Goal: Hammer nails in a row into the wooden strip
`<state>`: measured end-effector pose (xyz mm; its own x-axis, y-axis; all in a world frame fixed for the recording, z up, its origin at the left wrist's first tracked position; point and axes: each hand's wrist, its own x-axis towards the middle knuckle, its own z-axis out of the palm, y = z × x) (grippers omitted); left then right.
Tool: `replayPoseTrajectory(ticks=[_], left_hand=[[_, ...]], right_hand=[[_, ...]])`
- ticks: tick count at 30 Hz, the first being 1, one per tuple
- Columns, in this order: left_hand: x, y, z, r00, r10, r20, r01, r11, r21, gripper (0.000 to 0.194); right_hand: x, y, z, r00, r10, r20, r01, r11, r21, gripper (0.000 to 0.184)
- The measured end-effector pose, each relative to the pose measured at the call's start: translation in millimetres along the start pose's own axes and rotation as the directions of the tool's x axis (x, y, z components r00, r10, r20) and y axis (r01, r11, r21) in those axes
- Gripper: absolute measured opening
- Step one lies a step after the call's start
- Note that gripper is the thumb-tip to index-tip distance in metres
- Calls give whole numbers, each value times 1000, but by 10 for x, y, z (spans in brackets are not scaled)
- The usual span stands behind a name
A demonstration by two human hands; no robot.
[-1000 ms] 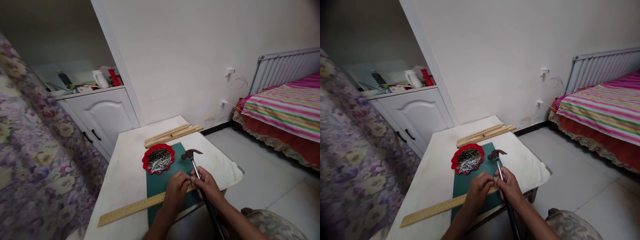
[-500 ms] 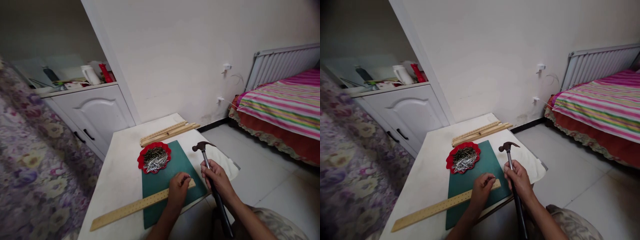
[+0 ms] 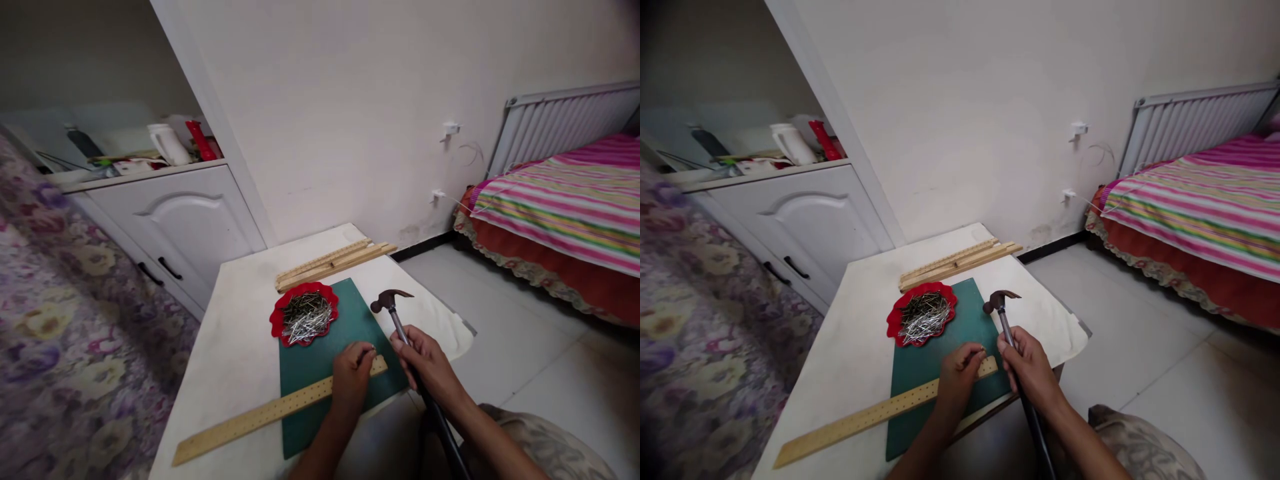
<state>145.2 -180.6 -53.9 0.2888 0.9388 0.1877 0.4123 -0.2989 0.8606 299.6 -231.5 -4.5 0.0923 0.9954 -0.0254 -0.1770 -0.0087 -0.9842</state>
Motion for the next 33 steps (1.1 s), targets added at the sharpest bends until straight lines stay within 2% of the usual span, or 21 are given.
replayPoseTrajectory(ticks=[5, 11, 14, 17, 21, 27, 33], left_hand=[[5, 41, -12, 1000, 22, 4, -23, 999, 39, 18], [-28, 92, -7, 993, 115, 17, -117, 985, 128, 19], [-66, 89, 0, 985, 171, 20, -171, 960, 221, 20], [-57, 70, 1, 982, 187, 42, -191, 952, 239, 21], [112, 30, 0, 983, 178, 38, -181, 949, 259, 21], [408, -40, 24, 985, 144, -92, -117, 960, 254, 18], [407, -81, 30, 985, 135, -106, -110, 972, 208, 19]], right_hand=[[-49, 6, -44, 1000, 9, 18, -9, 1000, -28, 27], [-98, 72, -58, 998, 38, 47, -35, 998, -55, 27], [-90, 205, -44, 1000, 9, -7, -10, 993, -121, 26], [-55, 354, -9, 997, -1, -72, -10, 988, -153, 28], [5, 443, 47, 993, 18, -116, -37, 987, -159, 31], [67, 409, 52, 992, 13, -122, -33, 986, -162, 31], [-27, 174, 75, 1000, -6, -28, 2, 990, -141, 32]])
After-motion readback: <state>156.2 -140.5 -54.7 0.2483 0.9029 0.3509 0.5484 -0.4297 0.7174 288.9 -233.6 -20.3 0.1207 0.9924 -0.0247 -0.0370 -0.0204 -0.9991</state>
